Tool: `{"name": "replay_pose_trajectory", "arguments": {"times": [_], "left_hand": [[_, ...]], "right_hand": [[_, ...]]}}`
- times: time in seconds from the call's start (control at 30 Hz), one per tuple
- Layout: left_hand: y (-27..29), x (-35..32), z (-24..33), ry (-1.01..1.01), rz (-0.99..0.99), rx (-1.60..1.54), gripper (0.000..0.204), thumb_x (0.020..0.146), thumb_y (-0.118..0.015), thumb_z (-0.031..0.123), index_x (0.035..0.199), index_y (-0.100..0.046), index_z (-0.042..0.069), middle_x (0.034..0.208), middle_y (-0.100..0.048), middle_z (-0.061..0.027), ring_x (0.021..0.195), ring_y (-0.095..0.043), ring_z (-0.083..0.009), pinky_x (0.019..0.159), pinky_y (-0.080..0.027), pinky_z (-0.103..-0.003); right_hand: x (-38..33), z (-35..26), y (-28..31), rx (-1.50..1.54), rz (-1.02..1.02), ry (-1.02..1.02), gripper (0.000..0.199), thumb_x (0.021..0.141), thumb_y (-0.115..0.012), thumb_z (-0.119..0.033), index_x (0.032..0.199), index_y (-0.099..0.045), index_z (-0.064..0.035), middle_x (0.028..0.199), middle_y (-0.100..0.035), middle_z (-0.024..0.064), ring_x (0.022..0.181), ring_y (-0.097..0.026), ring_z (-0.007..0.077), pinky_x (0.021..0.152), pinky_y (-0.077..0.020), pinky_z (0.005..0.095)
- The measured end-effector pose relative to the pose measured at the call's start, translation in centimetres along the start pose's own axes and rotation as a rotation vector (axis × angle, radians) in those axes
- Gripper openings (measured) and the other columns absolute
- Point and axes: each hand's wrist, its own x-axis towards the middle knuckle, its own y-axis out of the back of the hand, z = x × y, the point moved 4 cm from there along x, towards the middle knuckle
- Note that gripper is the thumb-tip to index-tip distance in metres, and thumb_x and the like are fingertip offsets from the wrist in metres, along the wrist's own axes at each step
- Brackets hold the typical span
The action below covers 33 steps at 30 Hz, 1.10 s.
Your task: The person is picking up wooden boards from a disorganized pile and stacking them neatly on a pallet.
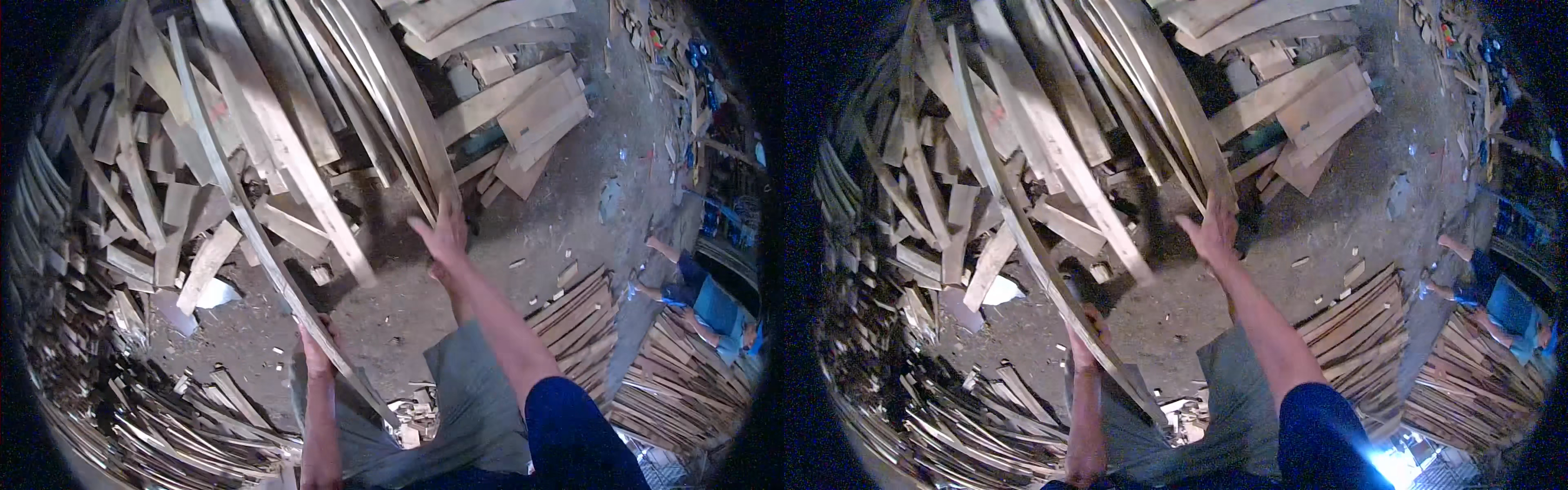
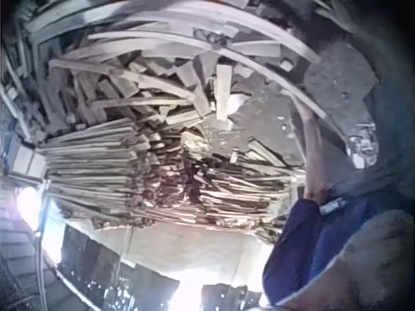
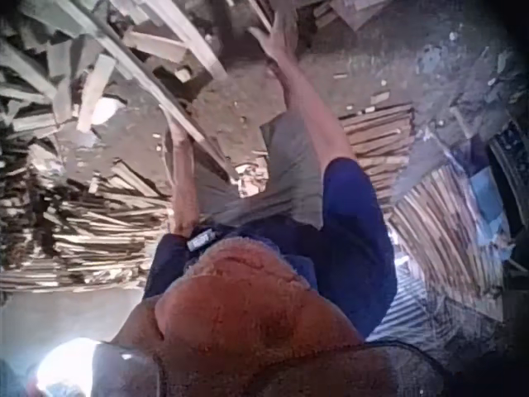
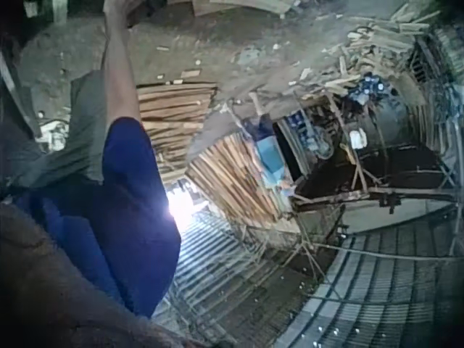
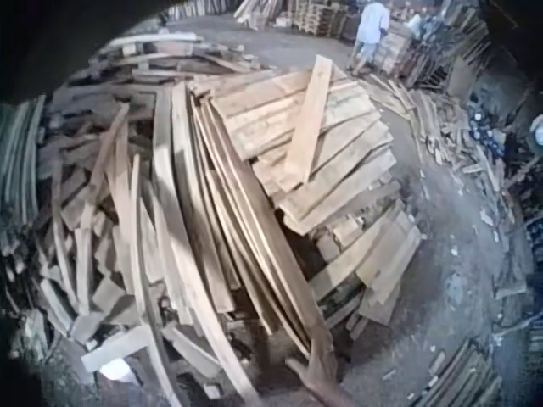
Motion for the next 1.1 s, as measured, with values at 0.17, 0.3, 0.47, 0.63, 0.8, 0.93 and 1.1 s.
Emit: {"name": "replay_pose_trajectory", "arguments": {"times": [0.17, 0.3, 0.47, 0.63, 0.8, 0.93, 1.1], "left_hand": [[3.4, 3.1, -4.8, 0.109, -0.281, -0.035, 0.039, 0.094, -0.047, 0.049, 0.107, -0.054, 0.012, 0.083, -0.055, -0.005, 0.063, -0.053, -0.0182, 0.053, -0.044, -0.031], [3.0, 4.1, -6.2, 0.154, -0.13, -0.062, 0.039, 0.093, -0.049, 0.046, 0.108, -0.054, 0.01, 0.081, -0.055, -0.006, 0.064, -0.054, -0.0201, 0.054, -0.043, -0.03], [-0.5, 3.8, -6.2, 0.108, -0.147, -0.026, 0.041, 0.089, -0.054, 0.042, 0.104, -0.051, 0.005, 0.069, -0.054, -0.0056, 0.049, -0.053, -0.0168, 0.042, -0.042, -0.025], [-0.4, 3.1, -4.4, 0.018, -0.229, 0.044, 0.041, 0.091, -0.053, 0.04, 0.105, -0.051, 0.002, 0.07, -0.056, -0.0058, 0.052, -0.054, -0.0154, 0.044, -0.042, -0.024], [-3.7, -2.9, -0.8, 0.037, -0.212, 0.104, 0.046, 0.092, -0.05, 0.041, 0.111, -0.051, -0.002, 0.072, -0.057, -0.0053, 0.053, -0.055, -0.0149, 0.045, -0.042, -0.024], [-6.5, -8.4, 3.1, 0.029, -0.094, 0.043, 0.055, 0.097, -0.037, 0.05, 0.114, -0.054, 0.001, 0.07, -0.055, -0.0024, 0.053, -0.053, -0.0131, 0.046, -0.042, -0.024], [-2.1, -10.4, 8.7, -0.144, 0.118, 0.617, 0.056, 0.097, -0.043, 0.05, 0.11, -0.061, -0.002, 0.089, -0.061, -0.0012, 0.081, -0.054, -0.0108, 0.07, -0.046, -0.027]], "right_hand": [[9.3, 1.2, -4.6, -0.288, 0.037, -0.085, 0.106, 0.072, -0.071, -0.057, 0.147, -0.016, -0.0045, 0.145, -0.029, 0.0267, 0.13, -0.036, 0.0432, 0.106, -0.0317, 0.0506], [13.4, 2.0, -7.1, -0.218, -0.101, -0.106, 0.119, 0.067, -0.074, -0.059, 0.146, -0.009, -0.0001, 0.14, -0.031, 0.0338, 0.126, -0.038, 0.0465, 0.103, -0.0351, 0.051], [14.9, 3.6, -6.8, -0.293, -0.071, -0.019, 0.114, 0.068, -0.076, -0.05, 0.146, -0.01, 0.0003, 0.138, -0.034, 0.0337, 0.121, -0.043, 0.0477, 0.101, -0.0378, 0.0494], [12.9, 3.1, -2.5, -0.065, -0.545, 0.046, 0.069, 0.066, -0.073, -0.043, 0.113, -0.057, 0.0036, 0.109, -0.061, 0.0284, 0.104, -0.059, 0.04, 0.091, -0.0469, 0.0434], [6.0, -4.8, 7.6, 0.164, -0.596, 0.19, 0.039, 0.074, -0.072, -0.025, 0.102, -0.065, 0.0014, 0.089, -0.068, 0.0122, 0.083, -0.064, 0.0211, 0.076, -0.0501, 0.0351], [1.3, -10.1, 16.1, 0.342, -0.578, 0.265, 0.033, 0.076, -0.07, -0.023, 0.099, -0.066, -0.0002, 0.087, -0.068, 0.0057, 0.08, -0.064, 0.0185, 0.073, -0.05, 0.0335], [-7.1, -19.8, 24.4, 0.341, -0.792, -0.144, 0.041, 0.077, -0.068, -0.031, 0.101, -0.068, 0.0025, 0.093, -0.07, 0.0097, 0.084, -0.064, 0.0178, 0.077, -0.0499, 0.0311]]}}
